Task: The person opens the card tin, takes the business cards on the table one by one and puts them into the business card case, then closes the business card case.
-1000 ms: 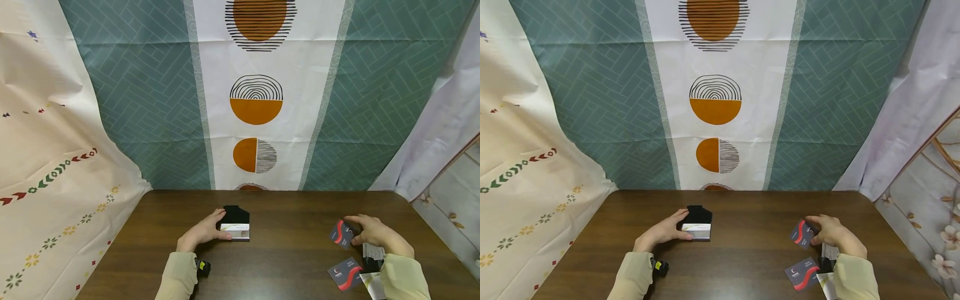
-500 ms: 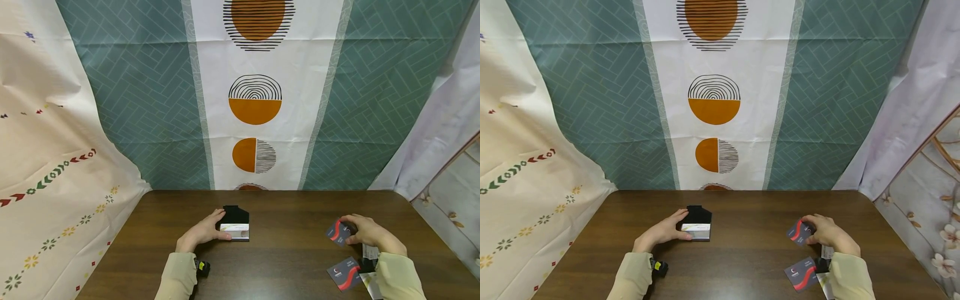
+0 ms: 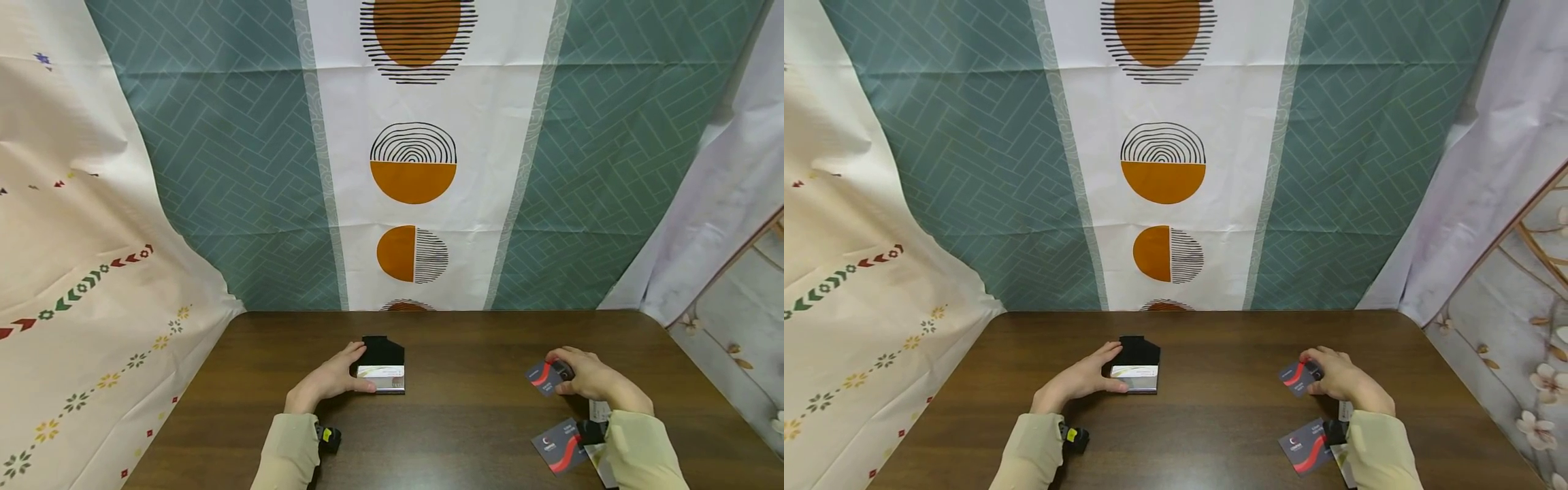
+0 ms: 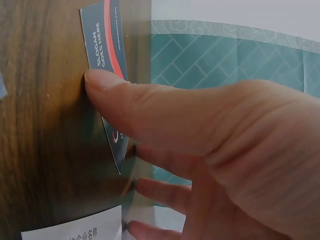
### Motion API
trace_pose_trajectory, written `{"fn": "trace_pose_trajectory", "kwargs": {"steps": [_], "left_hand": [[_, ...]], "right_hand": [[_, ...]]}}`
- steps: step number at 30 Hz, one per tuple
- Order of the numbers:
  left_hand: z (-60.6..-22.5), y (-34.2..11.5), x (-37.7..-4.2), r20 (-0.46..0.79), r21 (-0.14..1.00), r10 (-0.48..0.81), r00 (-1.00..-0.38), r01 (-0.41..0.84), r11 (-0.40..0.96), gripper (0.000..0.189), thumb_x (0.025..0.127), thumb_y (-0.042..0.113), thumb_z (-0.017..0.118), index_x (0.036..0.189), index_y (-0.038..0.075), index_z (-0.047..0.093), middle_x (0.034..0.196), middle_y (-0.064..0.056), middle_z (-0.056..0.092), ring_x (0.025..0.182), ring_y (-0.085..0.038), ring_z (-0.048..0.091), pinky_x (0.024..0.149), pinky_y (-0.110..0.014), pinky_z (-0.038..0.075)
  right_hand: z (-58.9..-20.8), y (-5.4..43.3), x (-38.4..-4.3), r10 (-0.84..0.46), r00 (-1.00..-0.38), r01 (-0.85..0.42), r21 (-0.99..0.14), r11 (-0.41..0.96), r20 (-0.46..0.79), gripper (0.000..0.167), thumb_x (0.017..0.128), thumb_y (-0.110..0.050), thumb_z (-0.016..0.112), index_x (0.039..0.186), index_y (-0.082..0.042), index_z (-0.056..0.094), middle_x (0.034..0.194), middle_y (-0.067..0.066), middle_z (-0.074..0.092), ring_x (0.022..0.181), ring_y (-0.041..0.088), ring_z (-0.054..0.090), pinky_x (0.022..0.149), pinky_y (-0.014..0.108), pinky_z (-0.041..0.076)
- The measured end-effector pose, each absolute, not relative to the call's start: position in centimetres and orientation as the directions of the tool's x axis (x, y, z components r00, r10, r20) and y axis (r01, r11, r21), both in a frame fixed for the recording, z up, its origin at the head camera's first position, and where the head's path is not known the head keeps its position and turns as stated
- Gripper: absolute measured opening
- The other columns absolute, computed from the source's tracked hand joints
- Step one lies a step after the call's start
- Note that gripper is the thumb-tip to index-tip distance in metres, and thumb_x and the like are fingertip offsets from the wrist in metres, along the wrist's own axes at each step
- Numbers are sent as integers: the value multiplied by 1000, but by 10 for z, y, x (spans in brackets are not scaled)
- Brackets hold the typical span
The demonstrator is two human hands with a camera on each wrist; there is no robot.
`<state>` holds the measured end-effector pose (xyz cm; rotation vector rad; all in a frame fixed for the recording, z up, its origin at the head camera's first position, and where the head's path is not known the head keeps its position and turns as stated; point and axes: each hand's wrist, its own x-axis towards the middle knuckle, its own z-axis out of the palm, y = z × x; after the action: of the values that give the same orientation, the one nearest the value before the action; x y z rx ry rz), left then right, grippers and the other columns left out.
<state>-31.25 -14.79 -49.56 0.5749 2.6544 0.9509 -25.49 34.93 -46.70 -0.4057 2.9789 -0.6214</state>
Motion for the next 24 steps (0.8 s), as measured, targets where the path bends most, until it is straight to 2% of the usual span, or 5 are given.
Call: {"fn": "trace_pose_trajectory", "kwargs": {"steps": [2, 7, 16, 21, 24], "left_hand": [[-496, -148, -312, -110, 652, 451, -886, 278, 705, 98, 76, 43, 82, 151, 1, 34, 159, -17, 22, 144, -36, 22, 111, -56, 25], [-495, -148, -312, -106, 651, 459, -882, 287, 703, 98, 76, 43, 82, 150, -1, 34, 158, -18, 22, 144, -37, 22, 111, -56, 25], [-496, -149, -312, -107, 640, 453, -885, 287, 713, 98, 76, 45, 82, 150, 1, 35, 158, -17, 23, 144, -37, 22, 110, -56, 26], [-496, -148, -311, -100, 644, 461, -882, 297, 706, 98, 76, 45, 82, 149, -1, 36, 158, -19, 25, 143, -38, 23, 110, -57, 26], [-495, -149, -311, -100, 643, 455, -885, 292, 708, 98, 76, 45, 82, 150, 0, 36, 158, -19, 24, 144, -38, 22, 110, -57, 25]], "right_hand": [[-467, 349, -254, -268, -963, -245, -397, 885, -2, 52, 67, -12, 87, 113, -4, 61, 117, 28, 55, 101, 49, 49, 82, 62, 40], [-466, 347, -255, -242, -970, -218, -370, 903, -20, 63, 69, -13, 86, 123, 4, 59, 117, 28, 51, 101, 47, 45, 83, 60, 42], [-469, 345, -256, -233, -973, -214, -385, 898, -3, 57, 69, -14, 86, 117, 2, 60, 106, 19, 54, 96, 43, 48, 81, 57, 43], [-469, 345, -255, -225, -974, -192, -391, 900, -39, 73, 72, -13, 85, 131, 10, 50, 106, 20, 53, 98, 43, 47, 84, 58, 42], [-469, 345, -257, -233, -972, -202, -380, 903, -37, 76, 73, -15, 85, 132, 15, 48, 107, 19, 53, 98, 40, 46, 84, 56, 43]]}}
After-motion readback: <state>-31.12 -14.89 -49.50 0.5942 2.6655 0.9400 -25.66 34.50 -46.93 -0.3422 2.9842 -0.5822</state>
